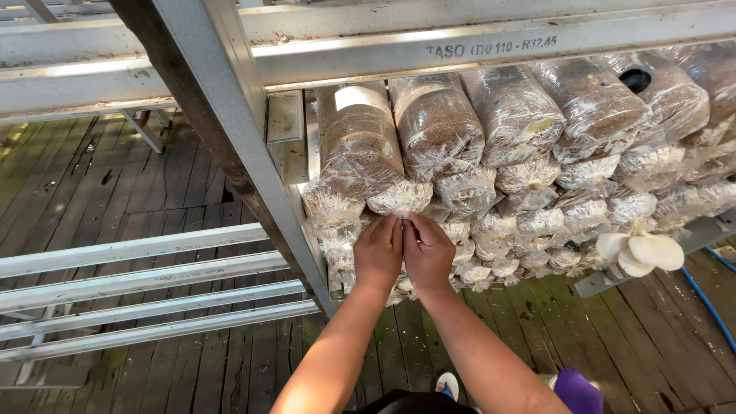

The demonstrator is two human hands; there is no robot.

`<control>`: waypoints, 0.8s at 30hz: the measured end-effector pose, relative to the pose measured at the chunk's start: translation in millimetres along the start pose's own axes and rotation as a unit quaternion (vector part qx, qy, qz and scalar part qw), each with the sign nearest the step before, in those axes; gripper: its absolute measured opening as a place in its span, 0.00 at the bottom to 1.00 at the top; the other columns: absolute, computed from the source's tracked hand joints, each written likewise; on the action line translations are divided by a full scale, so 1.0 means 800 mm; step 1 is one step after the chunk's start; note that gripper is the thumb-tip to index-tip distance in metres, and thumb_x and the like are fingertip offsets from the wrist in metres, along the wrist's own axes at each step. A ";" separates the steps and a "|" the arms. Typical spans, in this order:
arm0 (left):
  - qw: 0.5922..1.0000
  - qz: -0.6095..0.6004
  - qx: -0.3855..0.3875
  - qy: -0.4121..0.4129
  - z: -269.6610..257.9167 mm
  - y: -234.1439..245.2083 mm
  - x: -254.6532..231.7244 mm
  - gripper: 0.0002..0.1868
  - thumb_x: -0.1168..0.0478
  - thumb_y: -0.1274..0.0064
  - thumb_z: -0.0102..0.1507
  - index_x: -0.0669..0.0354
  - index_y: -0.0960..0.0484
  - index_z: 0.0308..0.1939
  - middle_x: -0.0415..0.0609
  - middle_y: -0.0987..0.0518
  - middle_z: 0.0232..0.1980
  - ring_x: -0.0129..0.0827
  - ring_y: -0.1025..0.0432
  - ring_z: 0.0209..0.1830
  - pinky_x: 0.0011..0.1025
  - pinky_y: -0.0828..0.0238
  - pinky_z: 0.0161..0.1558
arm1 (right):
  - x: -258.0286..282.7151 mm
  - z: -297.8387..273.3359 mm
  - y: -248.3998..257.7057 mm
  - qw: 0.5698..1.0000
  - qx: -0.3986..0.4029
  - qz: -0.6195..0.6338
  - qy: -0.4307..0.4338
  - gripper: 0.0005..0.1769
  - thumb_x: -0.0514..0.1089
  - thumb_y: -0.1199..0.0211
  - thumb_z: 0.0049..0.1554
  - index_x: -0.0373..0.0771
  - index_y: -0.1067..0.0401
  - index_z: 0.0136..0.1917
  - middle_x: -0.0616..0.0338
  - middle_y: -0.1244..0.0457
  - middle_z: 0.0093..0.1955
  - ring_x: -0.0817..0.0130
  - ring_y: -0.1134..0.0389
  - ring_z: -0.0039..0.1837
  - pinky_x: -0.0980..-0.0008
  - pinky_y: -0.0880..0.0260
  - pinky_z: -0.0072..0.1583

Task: The person manipulates plastic bags filled with substrate on a wooden rack, picking mushrooms from the openings of the bags by hand.

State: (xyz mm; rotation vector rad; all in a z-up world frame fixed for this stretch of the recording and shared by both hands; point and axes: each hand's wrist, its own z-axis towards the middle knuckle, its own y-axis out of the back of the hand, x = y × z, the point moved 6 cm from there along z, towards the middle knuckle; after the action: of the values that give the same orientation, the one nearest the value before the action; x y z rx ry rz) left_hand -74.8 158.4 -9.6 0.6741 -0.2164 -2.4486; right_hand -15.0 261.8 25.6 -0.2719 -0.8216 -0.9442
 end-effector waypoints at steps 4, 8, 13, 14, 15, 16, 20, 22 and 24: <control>0.998 0.029 0.012 -0.058 0.001 -0.005 -0.002 0.05 0.59 0.42 0.65 0.54 0.13 0.39 0.45 0.16 0.38 0.38 0.20 0.38 0.32 0.20 0.38 | 0.013 0.006 0.001 0.983 0.009 -0.106 0.149 0.07 0.31 0.31 0.57 0.34 0.18 0.49 0.49 0.27 0.43 0.54 0.24 0.45 0.64 0.21 0.44; 0.993 0.080 0.000 -0.090 -0.008 -0.020 0.008 0.04 0.59 0.42 0.63 0.53 0.15 0.37 0.44 0.18 0.36 0.37 0.20 0.35 0.30 0.21 0.38 | 0.007 0.009 0.001 0.972 0.015 -0.131 0.195 0.06 0.30 0.33 0.56 0.33 0.20 0.48 0.52 0.28 0.43 0.56 0.24 0.45 0.65 0.22 0.46; 1.000 0.011 0.010 -0.026 0.005 0.007 0.000 0.05 0.61 0.45 0.62 0.57 0.18 0.33 0.51 0.23 0.27 0.49 0.23 0.29 0.38 0.23 0.29 | -0.018 0.006 0.002 0.978 -0.020 -0.115 0.172 0.05 0.31 0.34 0.56 0.35 0.20 0.47 0.55 0.29 0.40 0.58 0.25 0.42 0.68 0.23 0.41; 1.000 0.023 0.016 -0.013 0.000 0.007 0.002 0.05 0.60 0.45 0.62 0.55 0.19 0.32 0.50 0.24 0.26 0.48 0.23 0.27 0.38 0.24 0.28 | -0.020 0.005 0.003 0.980 -0.020 -0.104 0.170 0.05 0.31 0.34 0.56 0.33 0.20 0.46 0.52 0.30 0.38 0.56 0.26 0.40 0.67 0.25 0.38; 0.999 0.034 0.021 -0.001 -0.001 0.006 0.003 0.05 0.59 0.45 0.62 0.53 0.19 0.31 0.49 0.24 0.25 0.47 0.23 0.26 0.38 0.25 0.27 | -0.022 0.006 0.005 0.981 -0.021 -0.094 0.169 0.04 0.31 0.34 0.56 0.32 0.21 0.46 0.50 0.30 0.37 0.54 0.26 0.39 0.67 0.26 0.35; 0.999 0.034 0.022 -0.001 0.003 0.011 0.002 0.05 0.59 0.45 0.62 0.53 0.19 0.31 0.49 0.24 0.25 0.47 0.23 0.26 0.38 0.25 0.27 | -0.014 0.008 0.007 0.981 -0.021 -0.093 0.168 0.04 0.31 0.34 0.56 0.32 0.21 0.46 0.50 0.30 0.37 0.54 0.26 0.39 0.67 0.26 0.35; 0.999 0.001 0.044 0.000 0.009 0.013 -0.002 0.07 0.60 0.47 0.63 0.56 0.20 0.31 0.51 0.24 0.24 0.52 0.23 0.25 0.42 0.26 0.24 | 0.014 0.016 0.011 0.971 -0.004 -0.123 0.203 0.05 0.32 0.31 0.54 0.33 0.21 0.47 0.53 0.30 0.39 0.59 0.26 0.39 0.71 0.24 0.36; 0.999 0.014 0.045 -0.008 0.011 0.015 -0.007 0.08 0.59 0.46 0.63 0.55 0.21 0.30 0.50 0.25 0.24 0.51 0.23 0.26 0.40 0.25 0.25 | 0.013 0.016 0.011 0.967 0.001 -0.134 0.216 0.07 0.33 0.30 0.54 0.34 0.21 0.47 0.55 0.30 0.40 0.60 0.25 0.41 0.73 0.23 0.37; 0.998 0.026 0.048 -0.015 0.021 0.021 -0.015 0.09 0.61 0.47 0.61 0.54 0.25 0.26 0.50 0.28 0.21 0.50 0.26 0.22 0.40 0.28 0.21 | 0.006 0.017 0.008 0.954 0.008 -0.164 0.252 0.07 0.34 0.31 0.54 0.38 0.20 0.48 0.60 0.30 0.43 0.65 0.25 0.43 0.73 0.22 0.40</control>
State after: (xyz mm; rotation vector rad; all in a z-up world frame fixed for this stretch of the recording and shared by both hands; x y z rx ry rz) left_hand -66.8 151.3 15.0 0.6631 -0.3605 -2.4118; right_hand -15.0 269.9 38.9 0.1277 -0.4041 -1.2492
